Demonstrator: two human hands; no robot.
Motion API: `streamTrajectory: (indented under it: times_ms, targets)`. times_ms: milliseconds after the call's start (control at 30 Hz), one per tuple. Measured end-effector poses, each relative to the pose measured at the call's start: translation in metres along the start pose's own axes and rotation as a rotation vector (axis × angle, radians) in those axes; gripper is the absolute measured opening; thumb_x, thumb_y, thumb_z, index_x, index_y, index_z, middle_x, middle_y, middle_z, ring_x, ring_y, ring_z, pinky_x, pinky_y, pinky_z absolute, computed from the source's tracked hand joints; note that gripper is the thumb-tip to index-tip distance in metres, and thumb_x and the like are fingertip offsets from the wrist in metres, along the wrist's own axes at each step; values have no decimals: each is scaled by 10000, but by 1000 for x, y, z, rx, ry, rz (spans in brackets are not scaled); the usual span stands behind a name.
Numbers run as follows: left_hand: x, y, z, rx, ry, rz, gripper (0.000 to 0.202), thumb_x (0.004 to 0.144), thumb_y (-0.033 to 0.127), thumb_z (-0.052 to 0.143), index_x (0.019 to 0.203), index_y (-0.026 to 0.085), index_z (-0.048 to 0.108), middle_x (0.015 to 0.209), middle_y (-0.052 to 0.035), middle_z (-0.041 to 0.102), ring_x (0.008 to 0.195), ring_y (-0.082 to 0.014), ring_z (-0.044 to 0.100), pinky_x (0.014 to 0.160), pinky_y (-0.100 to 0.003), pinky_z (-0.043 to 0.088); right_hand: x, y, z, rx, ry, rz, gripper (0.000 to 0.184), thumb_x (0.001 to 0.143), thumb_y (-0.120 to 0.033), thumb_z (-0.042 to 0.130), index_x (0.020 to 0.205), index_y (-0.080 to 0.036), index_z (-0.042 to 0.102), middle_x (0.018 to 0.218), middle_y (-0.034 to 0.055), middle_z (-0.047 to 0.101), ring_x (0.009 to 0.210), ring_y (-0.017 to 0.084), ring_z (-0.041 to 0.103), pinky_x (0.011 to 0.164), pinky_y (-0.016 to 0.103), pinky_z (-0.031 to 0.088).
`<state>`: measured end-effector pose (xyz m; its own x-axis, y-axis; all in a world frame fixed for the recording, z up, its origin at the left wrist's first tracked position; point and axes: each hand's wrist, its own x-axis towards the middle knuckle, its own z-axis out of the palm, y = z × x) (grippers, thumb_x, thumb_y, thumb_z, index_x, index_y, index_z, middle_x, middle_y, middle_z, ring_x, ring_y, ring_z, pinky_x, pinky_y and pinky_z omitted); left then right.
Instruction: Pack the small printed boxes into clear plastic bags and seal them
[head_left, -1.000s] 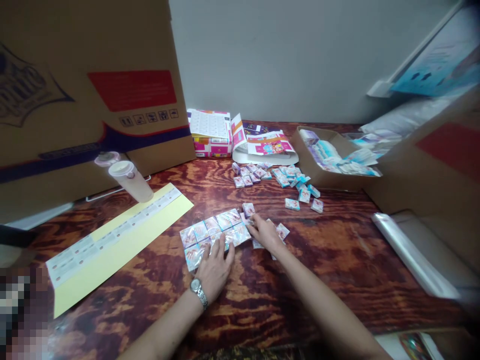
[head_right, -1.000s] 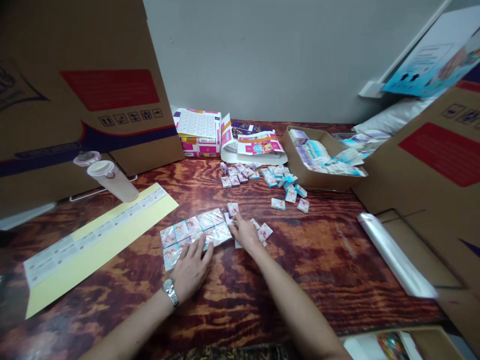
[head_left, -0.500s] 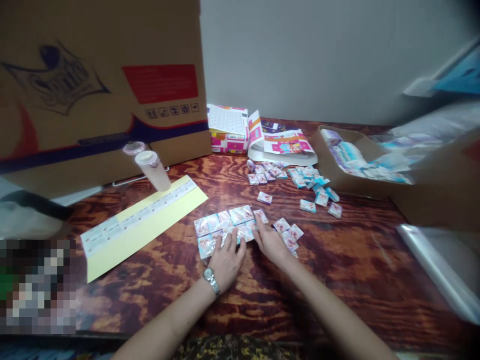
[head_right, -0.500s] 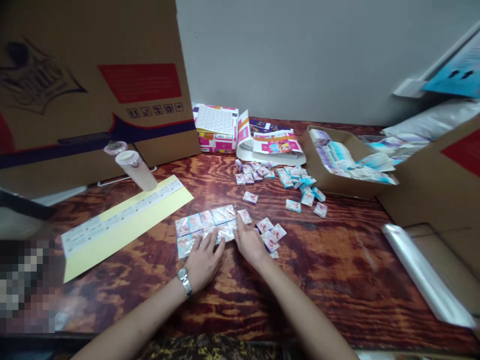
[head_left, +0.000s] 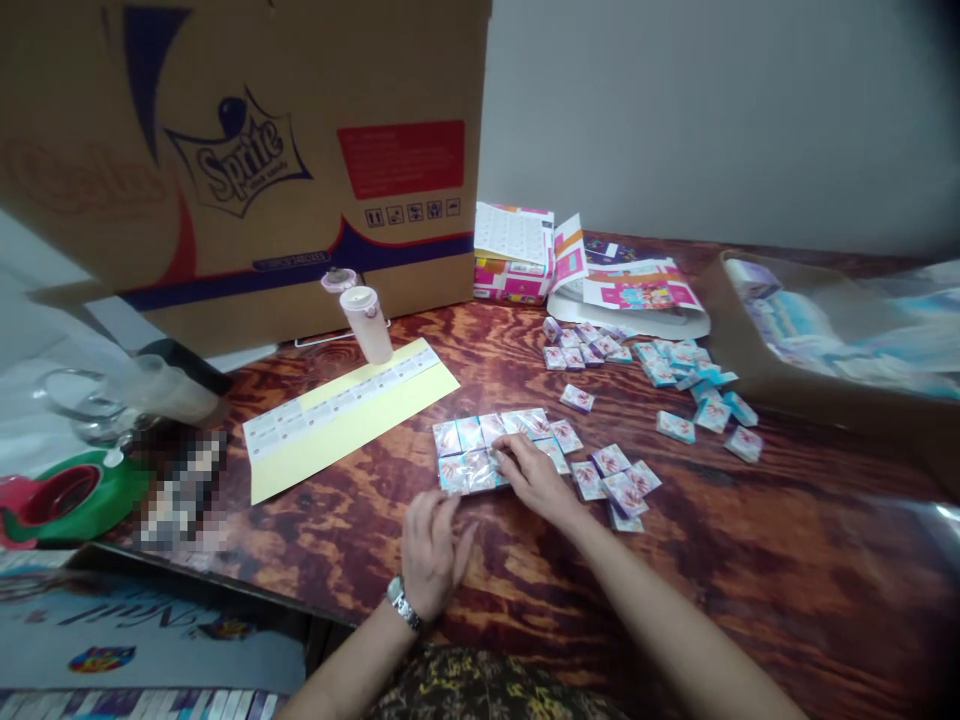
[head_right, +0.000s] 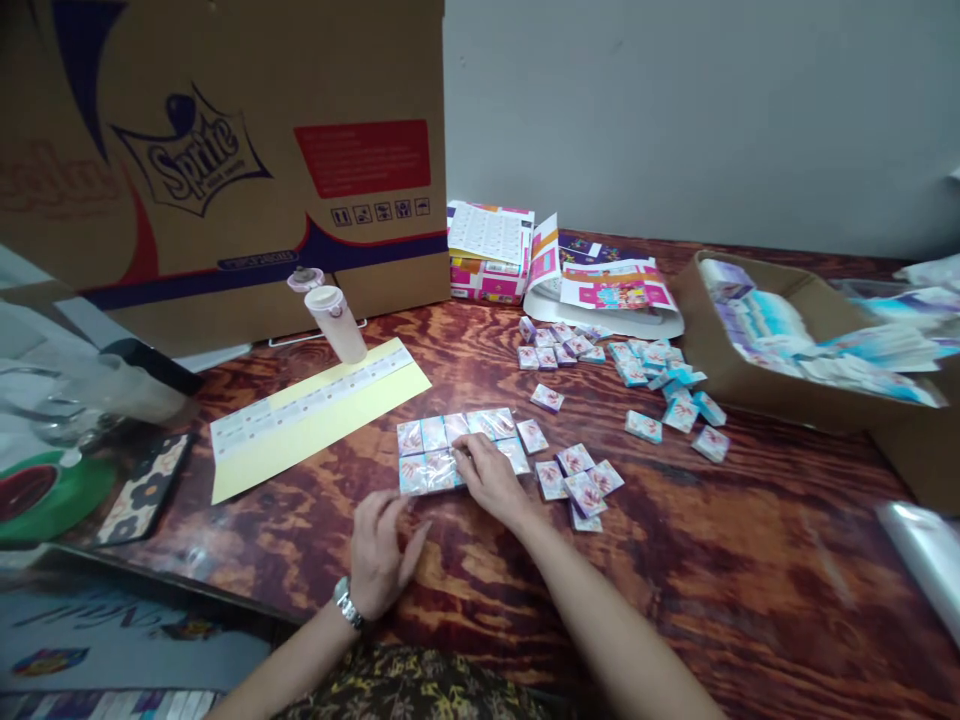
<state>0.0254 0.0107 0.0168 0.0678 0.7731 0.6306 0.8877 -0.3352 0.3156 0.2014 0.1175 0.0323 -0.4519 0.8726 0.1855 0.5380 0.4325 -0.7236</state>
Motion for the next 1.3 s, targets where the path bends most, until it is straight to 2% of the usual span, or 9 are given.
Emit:
streamTrajectory:
  times_ms: [133, 267, 533, 700, 833, 1000, 1067, 1200, 1300]
  targets:
    - [-12, -10, 13, -20, -7, -230, 569, 750, 281, 615, 1226, 86, 370, 1083, -173, 485, 1053, -277, 454, 857, -444, 438, -1, -4, 2, -42, 3, -22, 134, 887, -220, 397, 983, -207, 489, 935, 58, 539, 906, 182, 517, 792, 311, 410]
    - [-2, -13, 22, -105, -38, -267, 346, 768, 261, 591, 1075, 137, 492, 1004, -119, 510, 980, -236, 483, 840, -408, 434, -1, -5, 4, -72, 8, -35, 138, 880, -200, 402, 986, -207, 490, 936, 60, 541, 916, 186, 512, 800, 313, 410]
    - [12, -17, 10, -367, -84, -434, 90, 800, 277, 544, 806, 187, 555, 904, -61, 522, 907, -187, 513, 782, -339, 447, -3, -6, 7, -152, 20, -58, 167, 874, -208, 421, 1015, -209, 512, 961, 69, 555, 929, 191, 509, 808, 317, 423]
    - [16, -22, 5, -479, -171, -526, 118, 829, 301, 496, 812, 196, 547, 904, -44, 589, 876, -164, 555, 796, -313, 438, -6, -9, 11, -255, 24, -101, 213, 861, -289, 477, 1052, -223, 541, 1030, 77, 559, 972, 208, 503, 834, 337, 422]
    - [27, -30, 1, -458, -248, -628, 159, 845, 346, 458, 824, 199, 516, 775, -17, 626, 698, -145, 592, 655, -268, 447, -6, -9, 13, -302, 27, -105, 222, 859, -311, 485, 1055, -233, 556, 1018, 71, 566, 958, 207, 509, 822, 335, 428]
    - [48, -49, -5, -450, -212, -749, 175, 848, 381, 430, 824, 208, 443, 611, 23, 608, 540, -143, 586, 569, -265, 443, -5, -8, 12, -316, -12, -105, 222, 869, -338, 472, 1040, -230, 563, 1006, 66, 560, 944, 202, 504, 815, 326, 424]
    - [51, -54, -6, -471, -194, -746, 204, 816, 397, 484, 857, 198, 460, 664, 10, 616, 585, -147, 597, 592, -270, 452, -5, -7, 11, -319, -23, -102, 221, 869, -342, 474, 1036, -229, 563, 1003, 64, 556, 941, 200, 503, 806, 322, 426]
    - [43, -52, -7, -753, -245, -788, 380, 765, 398, 557, 1055, 168, 472, 890, -47, 624, 777, -157, 607, 684, -282, 479, -4, -6, 11, -312, -19, -104, 220, 864, -337, 482, 1038, -232, 563, 994, 65, 554, 933, 199, 504, 793, 320, 431]
    - [37, -45, -6, -828, -364, -834, 339, 706, 387, 626, 935, 149, 552, 811, -31, 620, 732, -144, 586, 666, -261, 468, -3, -6, 11, -307, -5, -111, 212, 855, -335, 495, 1026, -237, 571, 981, 66, 558, 926, 201, 506, 790, 326, 432]
